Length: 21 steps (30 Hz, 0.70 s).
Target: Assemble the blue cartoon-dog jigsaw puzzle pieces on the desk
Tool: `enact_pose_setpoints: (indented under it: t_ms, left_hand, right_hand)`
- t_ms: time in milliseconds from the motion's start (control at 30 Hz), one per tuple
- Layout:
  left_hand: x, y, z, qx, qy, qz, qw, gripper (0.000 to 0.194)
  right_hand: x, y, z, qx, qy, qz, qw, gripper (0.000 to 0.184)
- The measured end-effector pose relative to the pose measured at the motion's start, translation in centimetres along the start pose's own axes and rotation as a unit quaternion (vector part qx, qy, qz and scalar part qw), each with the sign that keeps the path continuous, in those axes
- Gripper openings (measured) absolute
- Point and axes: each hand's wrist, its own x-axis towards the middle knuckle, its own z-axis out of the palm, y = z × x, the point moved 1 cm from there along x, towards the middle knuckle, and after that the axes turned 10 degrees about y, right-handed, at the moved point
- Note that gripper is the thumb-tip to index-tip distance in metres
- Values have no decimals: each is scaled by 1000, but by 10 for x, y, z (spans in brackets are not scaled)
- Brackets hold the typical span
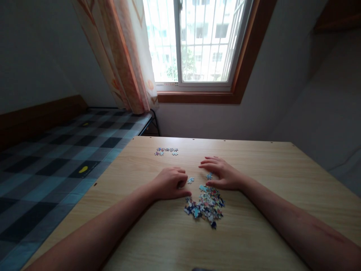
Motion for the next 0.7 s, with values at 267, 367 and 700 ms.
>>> enact_pose_setpoints:
  t_ms: [267,367,700]
  left_hand:
    - [1,1,0,7,8,2,1000,33]
    - [1,0,-1,9,-4,15,1000,40]
    - [1,-2,1,1,4,4,1000,32]
  right_hand:
    - [0,-3,-1,-10,-10,4,1000,57]
    - [0,-2,0,-21,-20,1,1000,64]
    - [0,-1,0,-22,-19,10,1000,51]
